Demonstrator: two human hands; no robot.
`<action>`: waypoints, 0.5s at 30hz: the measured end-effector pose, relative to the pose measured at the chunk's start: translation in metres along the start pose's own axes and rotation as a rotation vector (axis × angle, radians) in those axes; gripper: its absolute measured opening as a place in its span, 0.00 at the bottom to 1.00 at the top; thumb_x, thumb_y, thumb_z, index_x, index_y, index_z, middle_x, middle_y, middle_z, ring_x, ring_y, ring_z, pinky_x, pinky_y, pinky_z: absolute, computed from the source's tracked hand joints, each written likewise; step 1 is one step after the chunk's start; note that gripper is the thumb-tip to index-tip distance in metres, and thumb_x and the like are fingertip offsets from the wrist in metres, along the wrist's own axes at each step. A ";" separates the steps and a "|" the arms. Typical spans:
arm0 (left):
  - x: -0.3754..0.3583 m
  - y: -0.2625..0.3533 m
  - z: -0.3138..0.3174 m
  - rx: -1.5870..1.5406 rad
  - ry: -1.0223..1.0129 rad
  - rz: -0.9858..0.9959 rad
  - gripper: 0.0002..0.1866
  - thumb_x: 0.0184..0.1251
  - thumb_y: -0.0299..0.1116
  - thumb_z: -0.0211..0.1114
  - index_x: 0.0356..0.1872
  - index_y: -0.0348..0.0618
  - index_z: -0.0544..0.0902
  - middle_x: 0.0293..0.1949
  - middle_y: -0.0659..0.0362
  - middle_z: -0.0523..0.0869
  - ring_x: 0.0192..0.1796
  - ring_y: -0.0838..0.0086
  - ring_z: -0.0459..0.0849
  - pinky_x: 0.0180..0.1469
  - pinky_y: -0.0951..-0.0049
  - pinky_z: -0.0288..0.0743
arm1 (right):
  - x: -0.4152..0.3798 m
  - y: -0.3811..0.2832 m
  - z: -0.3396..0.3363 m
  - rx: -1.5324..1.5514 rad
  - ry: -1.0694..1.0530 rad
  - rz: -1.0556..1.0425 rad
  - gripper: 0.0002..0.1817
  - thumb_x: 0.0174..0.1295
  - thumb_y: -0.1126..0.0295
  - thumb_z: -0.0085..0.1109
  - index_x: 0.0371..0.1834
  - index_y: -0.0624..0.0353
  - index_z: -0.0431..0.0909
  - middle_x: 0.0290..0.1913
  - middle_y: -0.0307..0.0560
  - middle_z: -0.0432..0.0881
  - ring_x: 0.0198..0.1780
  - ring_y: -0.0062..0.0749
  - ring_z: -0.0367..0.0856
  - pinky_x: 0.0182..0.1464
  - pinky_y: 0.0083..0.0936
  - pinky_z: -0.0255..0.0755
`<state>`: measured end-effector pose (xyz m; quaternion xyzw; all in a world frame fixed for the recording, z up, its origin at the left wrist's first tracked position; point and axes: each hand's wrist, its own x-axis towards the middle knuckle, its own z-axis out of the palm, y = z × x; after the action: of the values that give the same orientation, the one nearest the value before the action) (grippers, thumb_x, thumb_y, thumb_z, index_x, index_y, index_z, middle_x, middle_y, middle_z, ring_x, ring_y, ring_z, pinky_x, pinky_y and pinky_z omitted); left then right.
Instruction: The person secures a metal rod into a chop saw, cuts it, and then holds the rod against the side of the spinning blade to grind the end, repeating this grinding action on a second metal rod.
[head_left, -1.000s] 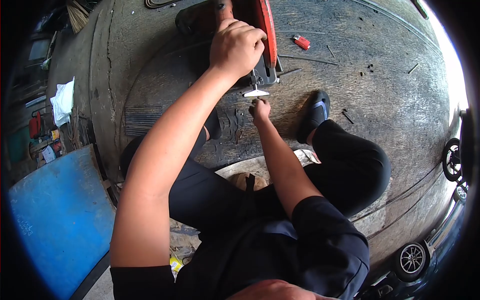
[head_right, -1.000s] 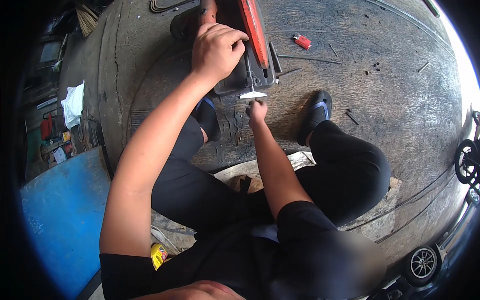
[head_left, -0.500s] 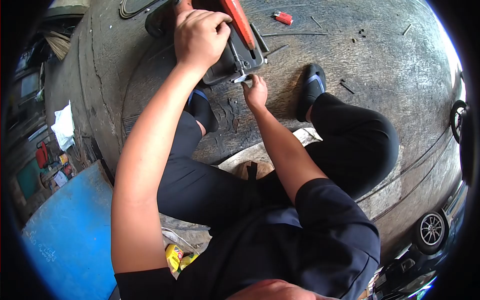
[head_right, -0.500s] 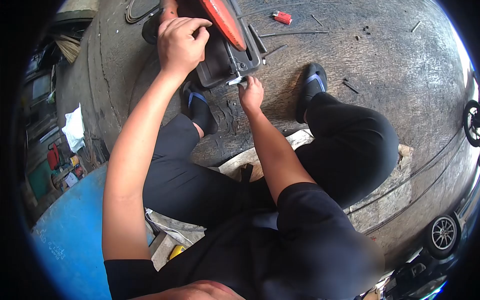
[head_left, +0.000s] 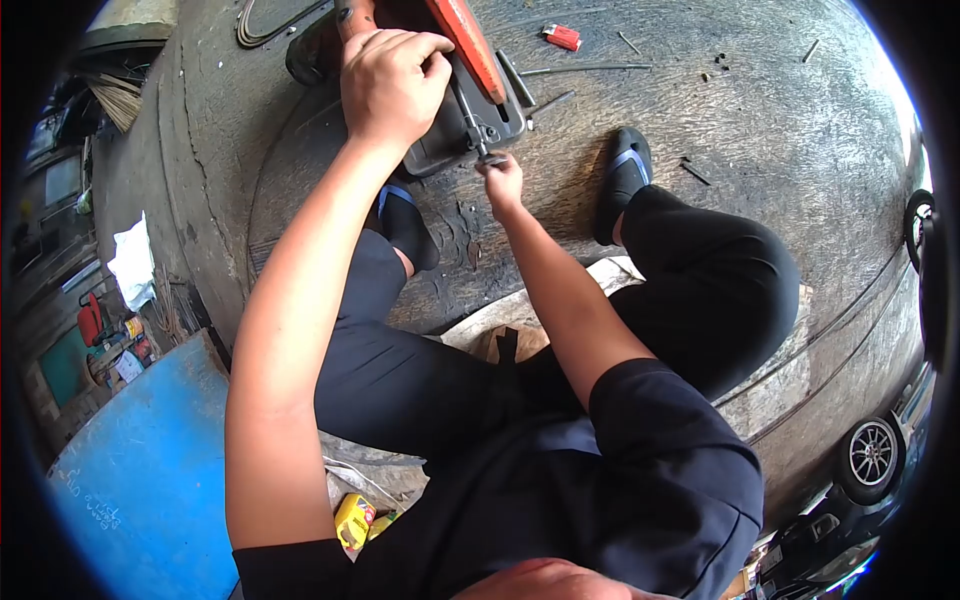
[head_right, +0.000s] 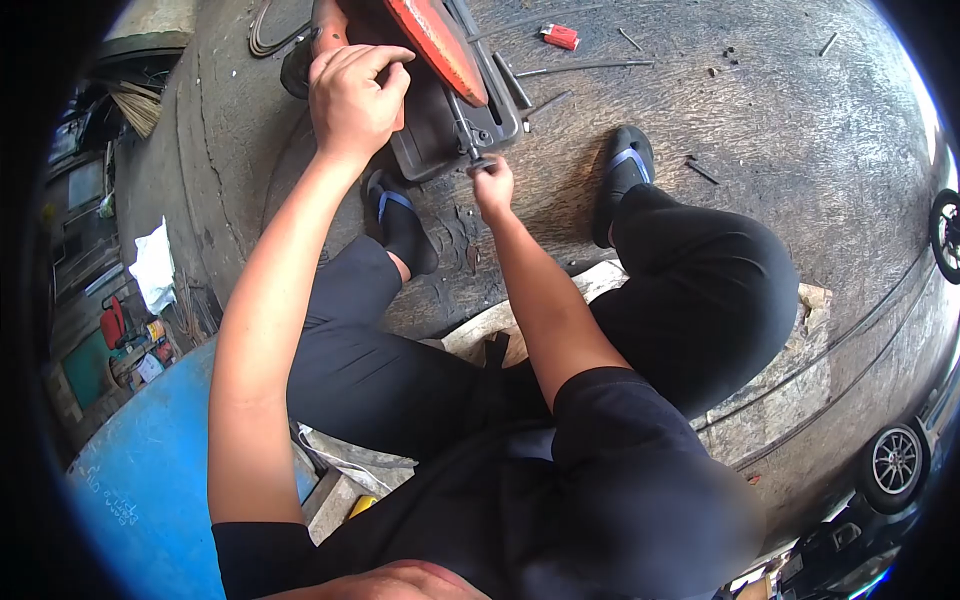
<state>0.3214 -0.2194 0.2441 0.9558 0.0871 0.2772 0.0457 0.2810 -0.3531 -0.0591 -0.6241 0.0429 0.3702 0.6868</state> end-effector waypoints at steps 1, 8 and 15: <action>0.000 0.000 0.000 0.004 -0.001 -0.007 0.05 0.56 0.32 0.64 0.30 0.49 0.88 0.29 0.61 0.87 0.38 0.67 0.85 0.52 0.65 0.69 | 0.005 -0.002 0.000 0.464 0.055 0.304 0.13 0.66 0.70 0.57 0.52 0.60 0.73 0.45 0.51 0.82 0.41 0.41 0.83 0.49 0.34 0.77; 0.000 0.001 0.000 -0.004 -0.005 -0.013 0.05 0.55 0.32 0.64 0.30 0.50 0.88 0.29 0.61 0.87 0.38 0.67 0.85 0.52 0.65 0.69 | -0.009 0.007 0.005 -0.425 0.489 0.031 0.23 0.60 0.68 0.64 0.56 0.62 0.71 0.45 0.53 0.82 0.46 0.47 0.82 0.52 0.38 0.75; 0.001 0.002 -0.001 -0.007 -0.004 -0.020 0.05 0.55 0.32 0.64 0.29 0.50 0.88 0.29 0.61 0.87 0.38 0.67 0.85 0.52 0.65 0.69 | 0.011 0.003 -0.001 0.749 0.350 0.600 0.09 0.70 0.65 0.53 0.47 0.56 0.72 0.39 0.51 0.81 0.41 0.40 0.82 0.43 0.40 0.76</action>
<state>0.3216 -0.2208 0.2453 0.9552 0.0954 0.2753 0.0518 0.2877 -0.3489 -0.0678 -0.3481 0.4641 0.4002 0.7094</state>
